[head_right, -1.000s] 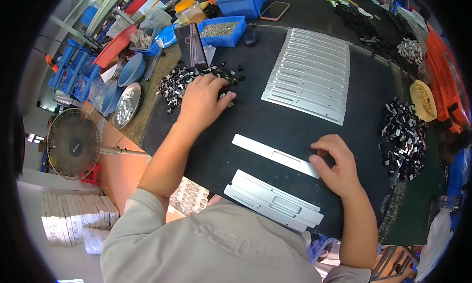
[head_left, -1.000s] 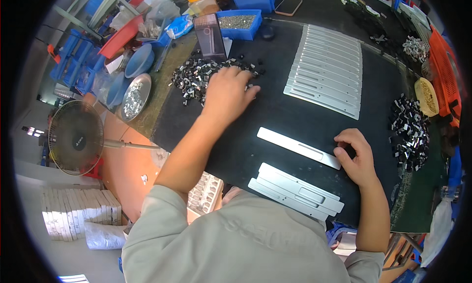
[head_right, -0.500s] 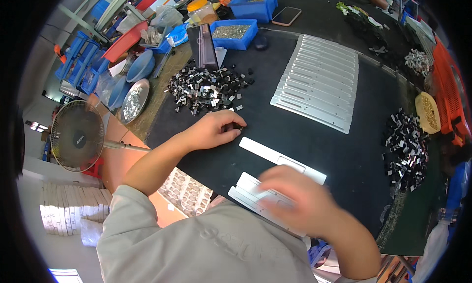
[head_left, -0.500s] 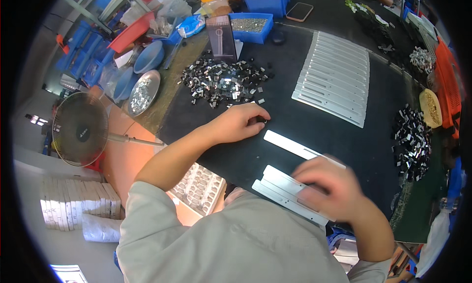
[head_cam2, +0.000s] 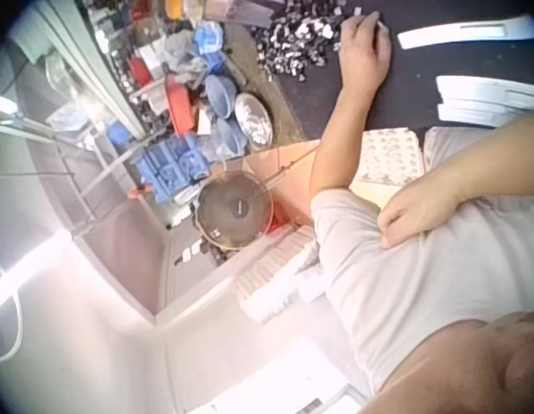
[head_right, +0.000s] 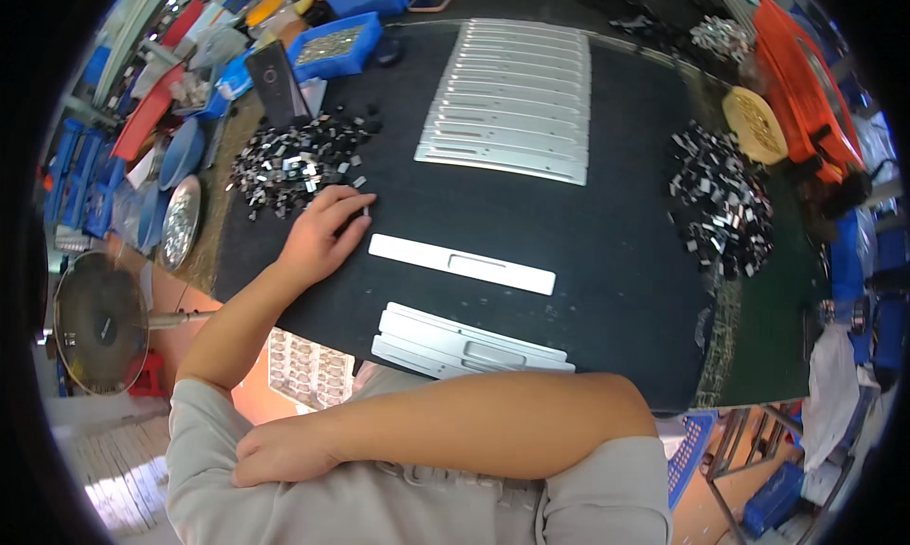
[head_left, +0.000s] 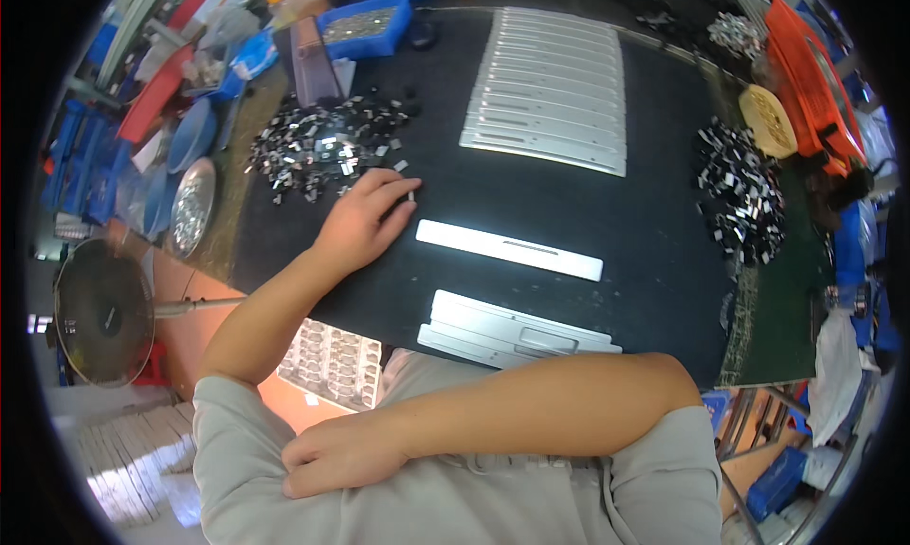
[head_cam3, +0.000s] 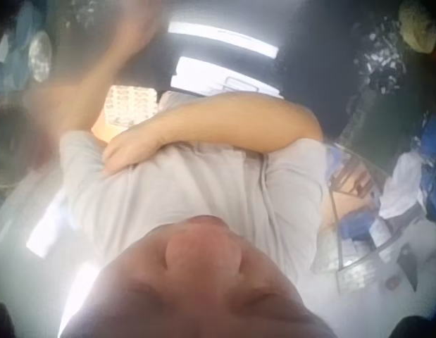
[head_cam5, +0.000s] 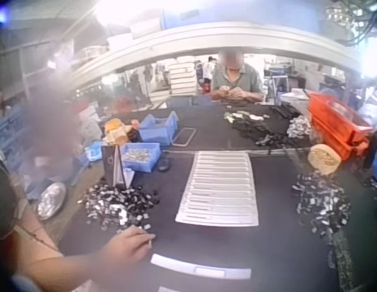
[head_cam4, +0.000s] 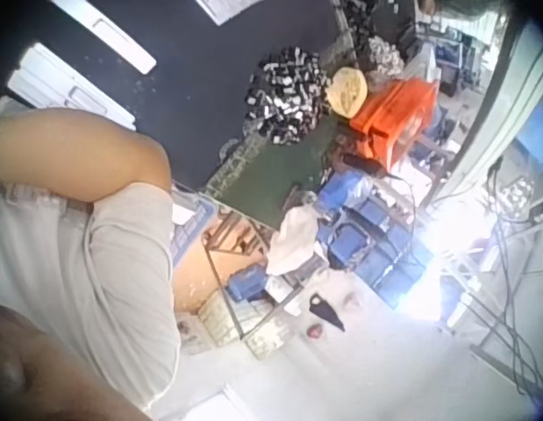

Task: The person assembles small plastic components onto metal brackets by hand at a workstation.

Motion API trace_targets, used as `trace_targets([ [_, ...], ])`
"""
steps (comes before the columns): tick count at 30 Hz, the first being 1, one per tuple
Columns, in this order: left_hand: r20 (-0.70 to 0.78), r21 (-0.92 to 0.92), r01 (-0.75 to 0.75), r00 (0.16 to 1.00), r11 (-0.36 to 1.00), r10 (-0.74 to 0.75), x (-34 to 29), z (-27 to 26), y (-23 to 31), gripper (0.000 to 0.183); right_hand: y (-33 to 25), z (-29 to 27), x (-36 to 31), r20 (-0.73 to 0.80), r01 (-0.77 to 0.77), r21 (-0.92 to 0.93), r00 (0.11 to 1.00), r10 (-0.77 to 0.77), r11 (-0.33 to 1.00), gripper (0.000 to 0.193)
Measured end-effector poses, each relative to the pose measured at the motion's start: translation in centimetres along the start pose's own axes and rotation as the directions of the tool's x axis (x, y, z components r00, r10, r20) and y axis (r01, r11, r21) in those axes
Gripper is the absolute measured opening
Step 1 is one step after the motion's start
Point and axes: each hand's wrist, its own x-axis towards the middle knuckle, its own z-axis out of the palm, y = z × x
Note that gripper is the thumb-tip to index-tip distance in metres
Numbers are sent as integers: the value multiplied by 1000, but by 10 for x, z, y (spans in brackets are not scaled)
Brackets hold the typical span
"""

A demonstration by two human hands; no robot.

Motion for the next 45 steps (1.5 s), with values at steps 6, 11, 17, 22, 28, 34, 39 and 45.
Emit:
trace_targets([
  [6,-46,-204,-29,999,979,20,22,-9,30,31,0,-11,-64,-330,83,-280,927,-177,956,44],
  [11,-69,-300,-418,906,857,418,39,11,70,24,-6,-70,-219,-481,-239,-872,578,-659,427,20],
  [17,-1,-254,-490,862,834,506,41,49,77,21,57,-98,-307,-811,-46,-552,-202,-549,832,18],
  [22,-20,-302,-430,895,851,445,40,54,76,22,56,-99,-286,-833,-342,-513,-23,-553,787,18],
  [28,9,-285,-513,843,810,537,46,50,73,22,58,-96,-284,-821,-440,-523,29,-570,730,20],
  [34,25,-243,-508,848,826,529,44,48,73,18,55,-91,-279,-816,-439,-539,58,-575,719,20],
  [39,7,-211,-488,865,847,501,41,49,74,24,38,-83,-255,-828,-563,-542,234,-509,624,14],
  [45,74,-162,-527,837,834,543,46,42,69,28,33,-89,-228,-655,-708,-683,487,-578,177,13],
])
